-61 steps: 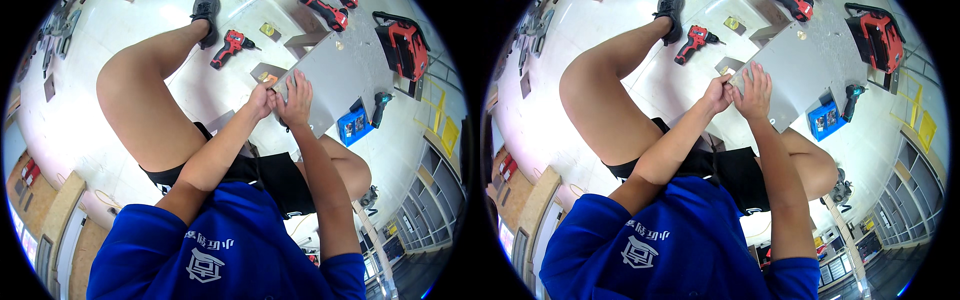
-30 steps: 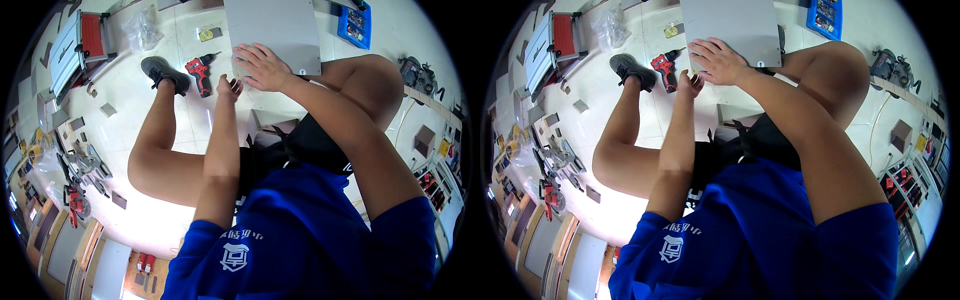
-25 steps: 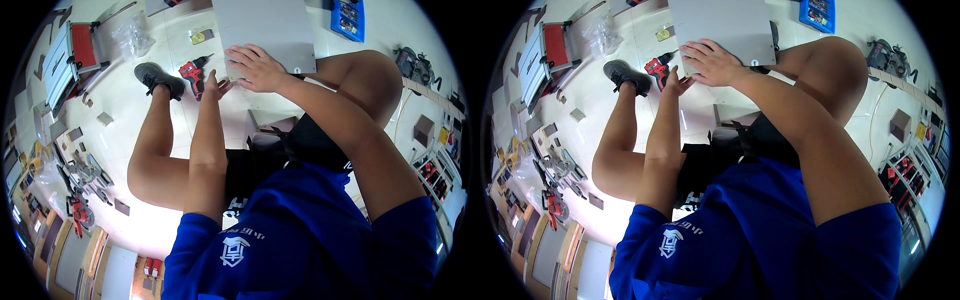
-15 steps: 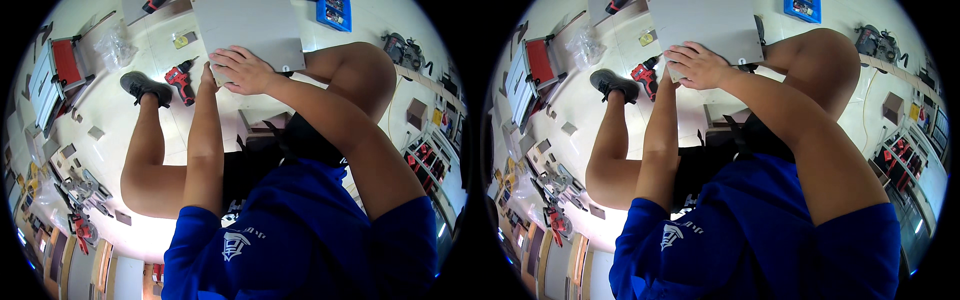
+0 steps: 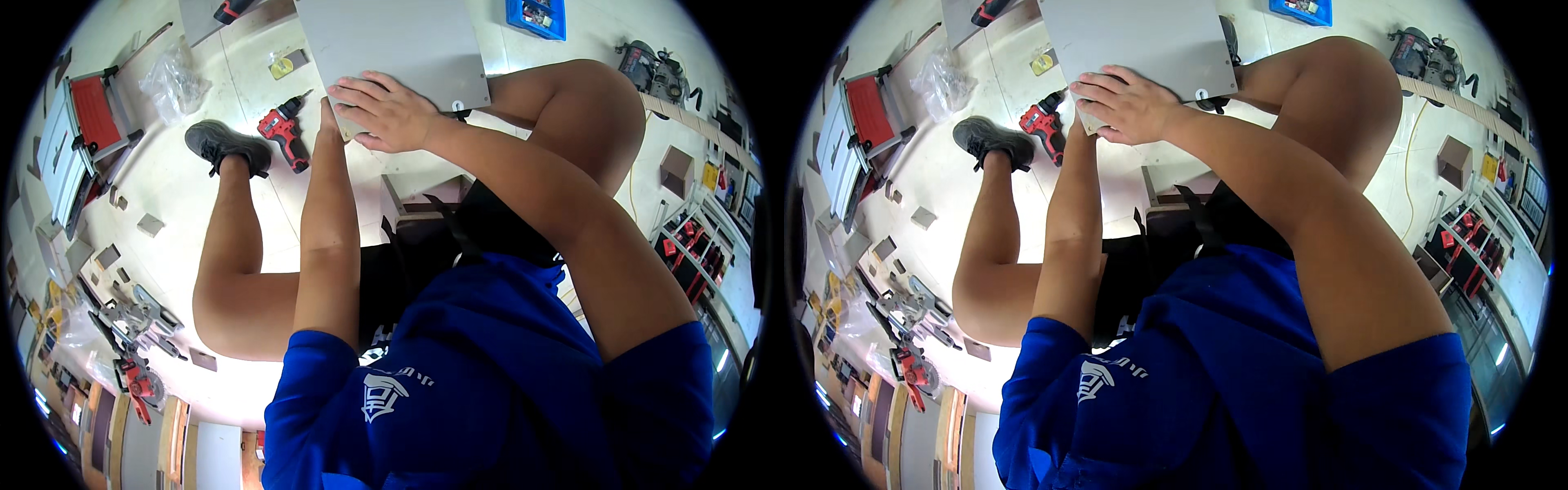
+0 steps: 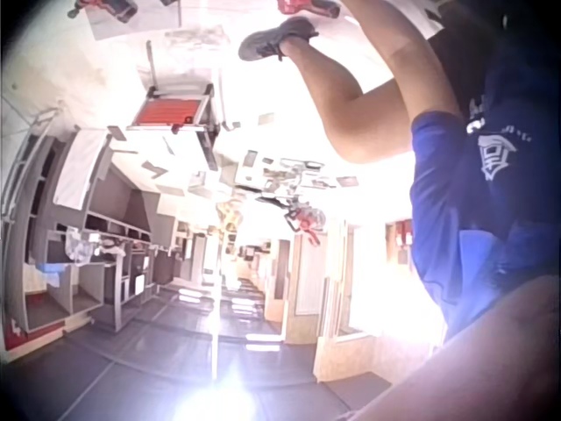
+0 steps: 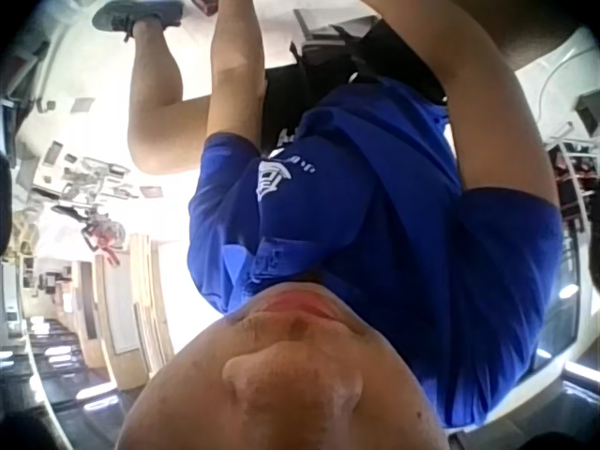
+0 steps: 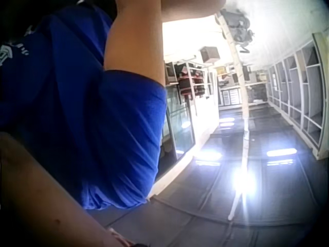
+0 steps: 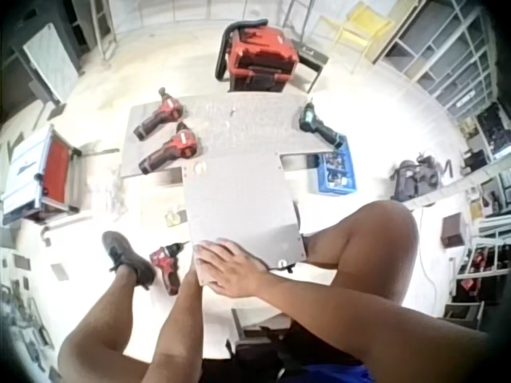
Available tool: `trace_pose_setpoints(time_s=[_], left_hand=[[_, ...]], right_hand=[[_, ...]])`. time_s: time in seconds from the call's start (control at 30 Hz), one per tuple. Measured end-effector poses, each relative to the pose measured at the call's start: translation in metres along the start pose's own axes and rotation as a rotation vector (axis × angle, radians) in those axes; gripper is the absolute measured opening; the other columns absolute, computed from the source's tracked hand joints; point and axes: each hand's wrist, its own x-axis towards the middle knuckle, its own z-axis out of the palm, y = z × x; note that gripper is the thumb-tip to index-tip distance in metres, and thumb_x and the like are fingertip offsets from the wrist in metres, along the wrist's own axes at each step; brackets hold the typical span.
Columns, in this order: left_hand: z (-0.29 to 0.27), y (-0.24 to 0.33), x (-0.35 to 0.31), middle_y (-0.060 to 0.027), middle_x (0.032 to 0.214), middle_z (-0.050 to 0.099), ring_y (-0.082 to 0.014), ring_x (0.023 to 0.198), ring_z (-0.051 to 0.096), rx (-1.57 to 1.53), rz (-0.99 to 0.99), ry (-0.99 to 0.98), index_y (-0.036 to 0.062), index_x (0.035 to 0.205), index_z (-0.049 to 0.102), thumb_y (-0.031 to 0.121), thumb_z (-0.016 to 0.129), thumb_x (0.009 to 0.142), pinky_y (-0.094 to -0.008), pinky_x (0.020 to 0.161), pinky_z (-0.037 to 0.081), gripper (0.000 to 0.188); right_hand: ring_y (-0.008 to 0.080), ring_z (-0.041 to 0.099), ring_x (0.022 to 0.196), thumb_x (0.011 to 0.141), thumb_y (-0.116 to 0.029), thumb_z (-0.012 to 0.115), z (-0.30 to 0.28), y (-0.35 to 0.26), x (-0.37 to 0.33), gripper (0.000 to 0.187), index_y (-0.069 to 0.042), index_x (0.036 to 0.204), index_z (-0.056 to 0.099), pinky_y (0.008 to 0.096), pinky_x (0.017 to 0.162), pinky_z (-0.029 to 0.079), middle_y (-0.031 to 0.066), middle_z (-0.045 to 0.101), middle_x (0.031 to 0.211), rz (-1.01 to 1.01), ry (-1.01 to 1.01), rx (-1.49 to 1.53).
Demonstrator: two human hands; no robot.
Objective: The person assembles a small wooden cabinet by joining panels with screws. They use a cordless drill to drive screws into pre-drilled holes, aligning the pieces and securing them together.
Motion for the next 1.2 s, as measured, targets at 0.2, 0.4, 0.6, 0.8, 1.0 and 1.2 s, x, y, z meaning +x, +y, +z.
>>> trace_pose_setpoints(time_s=[0.2, 0.4, 0.6, 0.8, 1.0, 1.2], left_hand=[[0.006, 0.002, -0.030, -0.0125, 0.139, 0.053, -0.0367, 0.121, 0.057, -0.039, -0.079, 0.191, 0.0172, 0.142, 0.046, 0.062, 0.037, 0.099, -0.0541, 0.097, 0.052, 0.063], [0.004, 0.018, -0.122, -0.0194, 0.112, 0.069, -0.0334, 0.090, 0.069, 0.241, 0.003, 0.846, 0.0138, 0.137, 0.048, 0.047, 0.025, 0.101, -0.0474, 0.074, 0.055, 0.054], [0.062, 0.041, -0.245, -0.0117, 0.079, 0.073, -0.0126, 0.064, 0.065, 1.107, 0.593, 0.496, -0.0049, 0.101, 0.066, 0.016, 0.057, 0.098, -0.0301, 0.060, 0.053, 0.023], [0.134, 0.029, -0.277, -0.0135, 0.078, 0.074, -0.0174, 0.064, 0.070, 1.392, 0.593, 0.498, -0.0044, 0.092, 0.070, 0.011, 0.070, 0.090, -0.0302, 0.061, 0.055, 0.016], [0.128, 0.028, -0.249, -0.0080, 0.081, 0.073, -0.0107, 0.065, 0.068, 1.377, 0.640, 0.415, -0.0038, 0.099, 0.069, 0.005, 0.065, 0.094, -0.0255, 0.060, 0.054, 0.011], [0.117, 0.028, -0.240, -0.0077, 0.082, 0.074, -0.0119, 0.065, 0.067, 1.354, 0.697, 0.275, -0.0034, 0.109, 0.069, 0.001, 0.059, 0.095, -0.0267, 0.058, 0.055, 0.018]], right_hand=[[0.0189, 0.026, 0.149, 0.093, -0.045, 0.059, 0.000, 0.000, 0.001, 0.056, -0.014, 0.139, 0.054, 0.0426, 0.122, 0.018, 0.0030, 0.036, 0.158, -0.007, -0.034, -0.009], [0.0188, 0.021, 0.150, 0.095, -0.045, 0.056, -0.004, 0.000, 0.000, 0.058, -0.013, 0.144, 0.049, 0.0422, 0.123, 0.016, 0.0038, 0.030, 0.161, 0.006, -0.118, -0.033], [0.0182, 0.022, 0.150, 0.095, -0.044, 0.055, 0.001, 0.000, -0.003, 0.057, -0.012, 0.143, 0.050, 0.0426, 0.123, 0.016, 0.0036, 0.031, 0.161, 0.006, -0.042, -0.051], [0.0171, 0.023, 0.150, 0.096, -0.044, 0.054, 0.005, 0.001, -0.002, 0.055, -0.013, 0.141, 0.053, 0.0419, 0.123, 0.017, 0.0027, 0.033, 0.160, -0.019, 0.030, -0.050], [0.0172, 0.023, 0.150, 0.097, -0.044, 0.053, 0.009, 0.003, -0.005, 0.054, -0.013, 0.141, 0.052, 0.0415, 0.123, 0.017, 0.0014, 0.033, 0.160, -0.002, 0.033, -0.034], [0.0170, 0.024, 0.149, 0.097, -0.045, 0.054, 0.007, 0.001, -0.006, 0.054, -0.013, 0.141, 0.052, 0.0414, 0.123, 0.016, 0.0014, 0.034, 0.159, 0.004, 0.040, -0.035]])
